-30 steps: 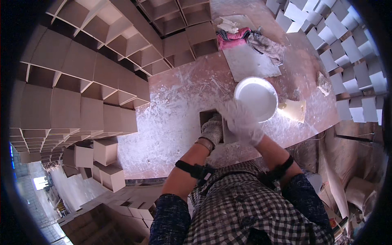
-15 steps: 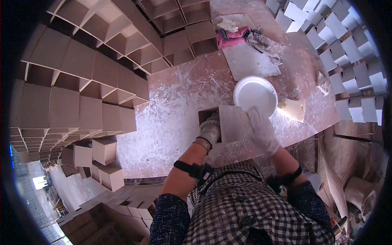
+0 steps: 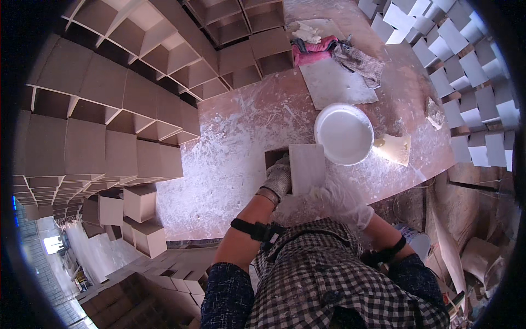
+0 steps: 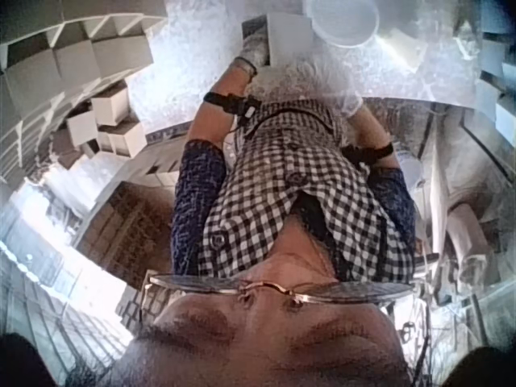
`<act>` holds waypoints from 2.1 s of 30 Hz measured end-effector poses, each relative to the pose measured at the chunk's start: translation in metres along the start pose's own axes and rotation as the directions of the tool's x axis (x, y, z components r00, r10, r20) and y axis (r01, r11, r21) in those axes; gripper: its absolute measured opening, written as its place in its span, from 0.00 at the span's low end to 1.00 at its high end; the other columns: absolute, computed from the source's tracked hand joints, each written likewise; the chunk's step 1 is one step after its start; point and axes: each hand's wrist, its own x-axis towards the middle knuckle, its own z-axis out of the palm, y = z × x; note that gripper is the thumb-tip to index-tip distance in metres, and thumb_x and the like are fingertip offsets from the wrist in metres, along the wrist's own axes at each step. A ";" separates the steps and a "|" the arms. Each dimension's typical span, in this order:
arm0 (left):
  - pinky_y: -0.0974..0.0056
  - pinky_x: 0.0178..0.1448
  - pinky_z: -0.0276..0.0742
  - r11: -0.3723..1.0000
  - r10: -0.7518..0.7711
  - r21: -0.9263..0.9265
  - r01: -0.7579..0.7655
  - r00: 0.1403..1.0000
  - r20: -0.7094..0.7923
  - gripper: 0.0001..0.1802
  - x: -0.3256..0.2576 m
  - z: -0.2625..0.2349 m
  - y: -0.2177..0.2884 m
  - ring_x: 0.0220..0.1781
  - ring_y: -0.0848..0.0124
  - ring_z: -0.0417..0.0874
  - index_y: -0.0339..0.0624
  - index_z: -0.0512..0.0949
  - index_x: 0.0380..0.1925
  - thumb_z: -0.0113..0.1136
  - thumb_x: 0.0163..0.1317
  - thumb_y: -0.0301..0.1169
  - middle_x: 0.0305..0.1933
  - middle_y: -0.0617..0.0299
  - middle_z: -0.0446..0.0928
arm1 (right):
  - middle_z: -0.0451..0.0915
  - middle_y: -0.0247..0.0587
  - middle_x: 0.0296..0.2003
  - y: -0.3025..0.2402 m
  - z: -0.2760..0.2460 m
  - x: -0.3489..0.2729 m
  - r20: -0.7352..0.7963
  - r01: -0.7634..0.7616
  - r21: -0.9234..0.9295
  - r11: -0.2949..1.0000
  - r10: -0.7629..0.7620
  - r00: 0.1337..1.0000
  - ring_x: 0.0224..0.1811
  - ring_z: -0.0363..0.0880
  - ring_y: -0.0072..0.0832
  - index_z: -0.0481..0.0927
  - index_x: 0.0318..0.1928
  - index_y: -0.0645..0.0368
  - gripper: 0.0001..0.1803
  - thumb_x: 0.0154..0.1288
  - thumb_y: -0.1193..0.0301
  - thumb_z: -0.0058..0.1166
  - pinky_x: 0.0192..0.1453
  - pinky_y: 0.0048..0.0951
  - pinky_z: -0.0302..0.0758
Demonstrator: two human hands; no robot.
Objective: The person wipes the sides of a wooden box with a cloth dipped in white liquid, places it on a stack, and then begins wiping another box.
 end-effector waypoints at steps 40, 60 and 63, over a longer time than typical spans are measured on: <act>0.55 0.63 0.68 0.969 0.153 -0.195 -0.150 0.988 0.002 0.31 0.012 -0.020 -0.063 0.62 0.55 0.72 0.44 0.70 0.59 0.59 0.58 0.46 0.62 0.50 0.70 | 0.76 0.45 0.32 0.027 0.002 0.048 -0.226 -0.134 -0.039 0.990 0.122 0.966 0.39 0.76 0.43 0.77 0.52 0.51 0.18 0.62 0.75 0.44 0.45 0.42 0.71; 0.59 0.55 0.74 0.934 -0.159 -0.327 0.143 0.987 -0.022 0.23 -0.030 -0.007 0.033 0.57 0.60 0.76 0.43 0.71 0.58 0.52 0.66 0.41 0.56 0.53 0.75 | 0.75 0.45 0.32 0.034 -0.008 0.062 -0.376 -0.072 -0.138 0.988 0.015 0.926 0.37 0.72 0.42 0.77 0.43 0.57 0.11 0.61 0.71 0.47 0.46 0.40 0.69; 0.59 0.56 0.74 0.952 -0.123 -0.289 0.104 0.991 -0.049 0.23 -0.010 -0.011 -0.004 0.57 0.60 0.76 0.43 0.71 0.58 0.51 0.67 0.41 0.56 0.53 0.75 | 0.76 0.43 0.33 0.024 -0.004 0.078 -0.404 -0.027 0.022 0.999 0.034 0.914 0.39 0.73 0.41 0.76 0.45 0.58 0.12 0.61 0.73 0.46 0.46 0.39 0.70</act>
